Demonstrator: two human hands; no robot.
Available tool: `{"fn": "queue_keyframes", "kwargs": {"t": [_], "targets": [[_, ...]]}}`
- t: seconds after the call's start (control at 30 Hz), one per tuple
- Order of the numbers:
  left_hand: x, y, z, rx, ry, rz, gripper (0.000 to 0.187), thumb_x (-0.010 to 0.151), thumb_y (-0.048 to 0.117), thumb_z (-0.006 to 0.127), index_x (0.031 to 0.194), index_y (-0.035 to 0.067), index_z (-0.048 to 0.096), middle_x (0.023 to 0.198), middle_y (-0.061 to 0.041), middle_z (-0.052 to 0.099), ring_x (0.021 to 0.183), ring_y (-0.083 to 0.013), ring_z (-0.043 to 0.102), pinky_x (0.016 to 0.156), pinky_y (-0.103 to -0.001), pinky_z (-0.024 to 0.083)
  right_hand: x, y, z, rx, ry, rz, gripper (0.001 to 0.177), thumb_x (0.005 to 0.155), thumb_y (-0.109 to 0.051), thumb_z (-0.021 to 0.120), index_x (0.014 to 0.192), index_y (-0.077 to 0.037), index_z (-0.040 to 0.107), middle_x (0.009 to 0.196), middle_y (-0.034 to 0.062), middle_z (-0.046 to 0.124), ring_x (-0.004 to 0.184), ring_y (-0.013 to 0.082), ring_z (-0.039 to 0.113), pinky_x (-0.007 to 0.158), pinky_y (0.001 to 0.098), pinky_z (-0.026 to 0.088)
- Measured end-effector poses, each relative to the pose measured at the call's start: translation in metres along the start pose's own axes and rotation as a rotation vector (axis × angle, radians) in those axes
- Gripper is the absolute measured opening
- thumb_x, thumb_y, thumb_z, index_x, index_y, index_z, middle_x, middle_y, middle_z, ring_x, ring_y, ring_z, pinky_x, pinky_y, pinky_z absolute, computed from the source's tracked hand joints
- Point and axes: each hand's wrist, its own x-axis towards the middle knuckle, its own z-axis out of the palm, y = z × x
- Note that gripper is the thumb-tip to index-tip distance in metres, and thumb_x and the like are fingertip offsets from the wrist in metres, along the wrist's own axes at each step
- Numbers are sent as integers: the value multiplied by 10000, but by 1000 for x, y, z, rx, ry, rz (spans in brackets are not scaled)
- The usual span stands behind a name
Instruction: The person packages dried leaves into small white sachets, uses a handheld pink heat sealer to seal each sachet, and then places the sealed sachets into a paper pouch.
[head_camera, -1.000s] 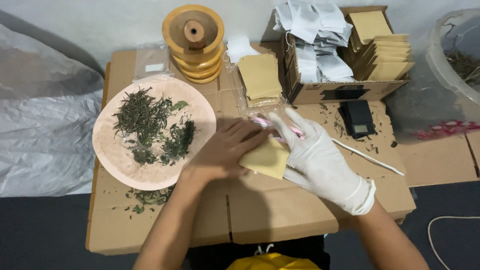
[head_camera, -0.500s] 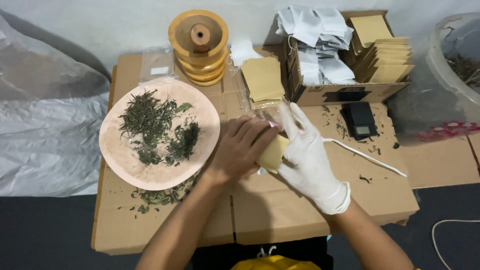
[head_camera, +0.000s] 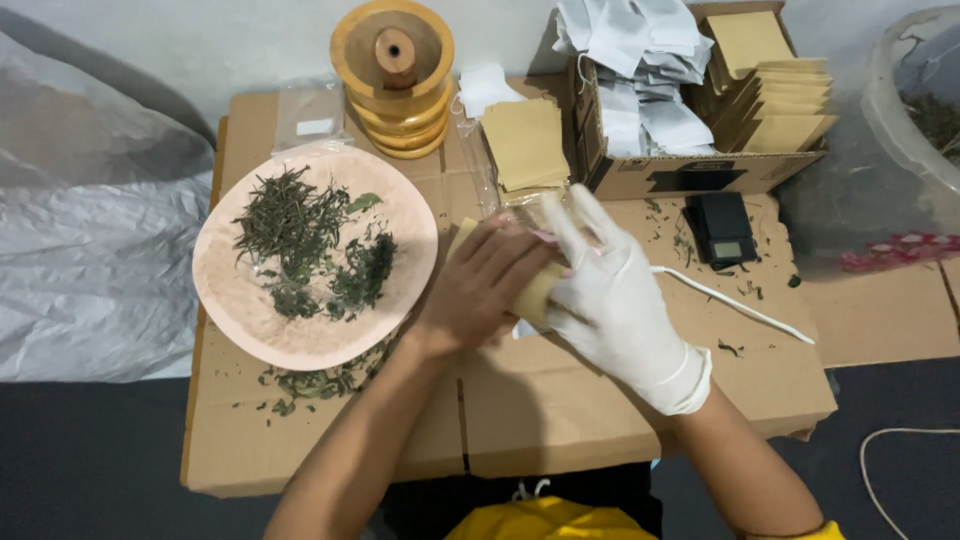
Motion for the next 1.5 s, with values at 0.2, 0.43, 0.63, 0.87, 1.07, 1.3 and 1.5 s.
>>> {"fn": "queue_keyframes", "kwargs": {"t": [0.2,0.43,0.63,0.87,1.07,1.3,1.5], "targets": [[-10,-27,-20,-352,187,-274,803,980,677,753,1457,32,721,1436,-126,759,1350,-382,723,1293,-546,508,-27,45,14,182,234,361,421,958,-144,923,1368,-163,834,1417,50,787,1407,318,661,1280,441,470],[-10,-21,-16,-589,209,-448,636,879,159,967,1441,11,710,1418,-120,775,1389,-357,720,1293,-522,487,-21,46,40,-29,-143,142,553,851,-434,931,1324,-191,780,1518,139,706,1359,512,631,1128,624,549],[1,-10,-27,-697,181,-525,717,787,24,986,1451,36,716,1385,-125,781,1376,-333,721,1248,-544,493,-24,43,38,33,-190,129,345,851,-289,941,966,-95,679,1465,174,729,1374,529,655,1071,625,585],[1,-10,-24,-842,192,-588,704,816,-11,970,1471,66,725,1304,-120,813,1272,-260,761,1191,-483,538,-27,36,18,253,-85,445,72,1014,-278,840,1011,-221,795,1091,40,870,1105,342,810,956,496,633],[17,2,-40,-1121,3,-752,519,911,27,906,1406,22,751,1249,-190,810,1216,-338,763,1152,-570,579,28,21,-36,594,269,818,142,1081,-163,838,1202,-173,763,1048,27,862,912,114,816,893,305,672],[5,2,-25,-1080,-209,-781,586,896,158,963,1436,53,761,1362,-134,812,1296,-237,711,1187,-513,557,25,14,-9,965,279,684,159,1013,66,746,1127,-36,702,828,107,783,736,138,709,833,313,608],[26,-3,-53,-945,-356,-870,767,876,254,949,1528,-26,658,1484,-327,711,1466,-473,626,1271,-601,460,15,12,-19,922,253,451,113,1004,9,800,994,3,688,1016,220,819,936,292,789,974,442,623]]}}
